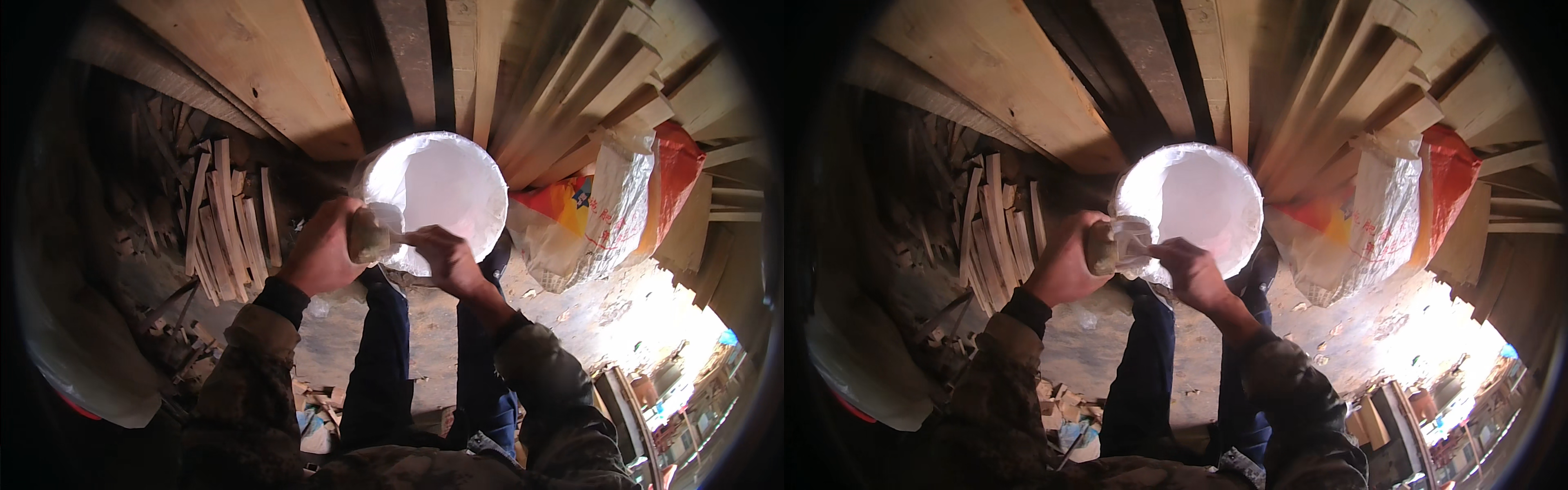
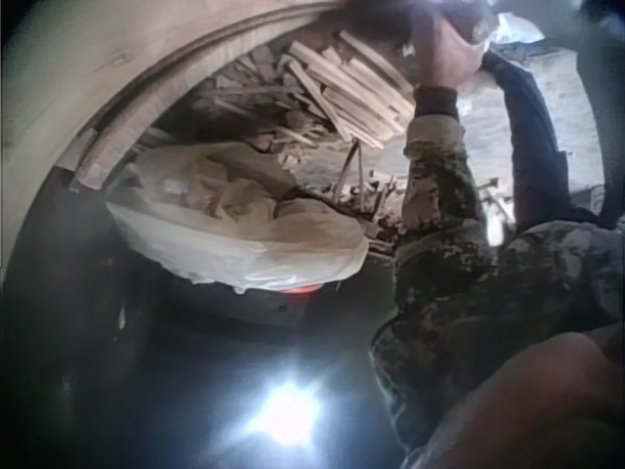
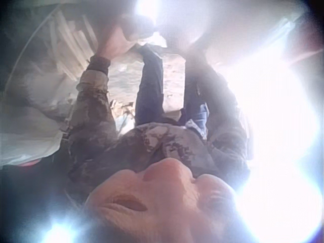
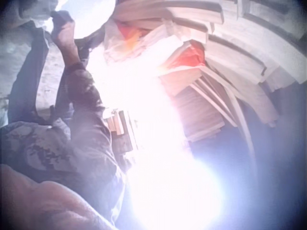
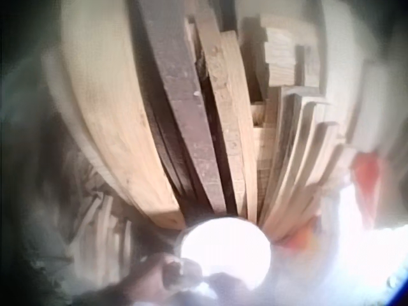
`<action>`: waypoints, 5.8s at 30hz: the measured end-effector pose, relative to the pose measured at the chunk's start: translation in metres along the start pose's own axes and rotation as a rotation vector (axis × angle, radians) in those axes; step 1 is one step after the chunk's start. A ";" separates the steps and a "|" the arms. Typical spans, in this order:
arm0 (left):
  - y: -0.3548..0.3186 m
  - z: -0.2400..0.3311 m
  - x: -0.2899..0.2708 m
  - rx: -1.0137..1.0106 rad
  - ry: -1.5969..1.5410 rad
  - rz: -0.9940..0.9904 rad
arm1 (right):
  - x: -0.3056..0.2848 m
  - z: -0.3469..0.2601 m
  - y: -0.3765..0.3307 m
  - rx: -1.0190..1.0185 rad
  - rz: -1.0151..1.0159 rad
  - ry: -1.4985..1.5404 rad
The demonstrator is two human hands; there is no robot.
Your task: The person opens a plastic bag and pours a white powder into a bucket. They then use a stick to stir the contents, add liquid from a yellow bottle, and continue mixing. The person also handles a small container and a red-lidded bucket during the process.
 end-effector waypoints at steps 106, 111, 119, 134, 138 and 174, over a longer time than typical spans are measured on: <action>0.004 -0.011 0.015 -0.069 -0.104 -0.039 | -0.017 0.029 -0.053 -0.185 -0.036 -0.498; -0.002 -0.017 0.018 -0.084 -0.083 -0.025 | -0.047 0.010 -0.060 -0.133 -0.018 -0.623; -0.002 -0.012 0.014 0.006 -0.247 0.033 | -0.035 0.100 0.001 0.400 0.045 -0.758; -0.001 -0.017 0.013 0.034 -0.152 0.043 | -0.005 0.199 0.047 0.768 -0.077 -0.449; 0.003 -0.013 0.009 0.039 -0.190 0.035 | -0.061 0.095 0.005 0.730 0.115 -0.167; -0.012 -0.028 0.019 -0.074 -0.230 -0.102 | 0.042 0.249 0.075 0.773 -0.092 -0.781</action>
Point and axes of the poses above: each hand's wrist, its own y-axis towards the middle knuckle, its own x-axis out of the palm, z = x × y, the point moved 4 cm from there along y, towards the middle knuckle, and after that the axes turned 3 degrees about -z, right-handed, at the moved point
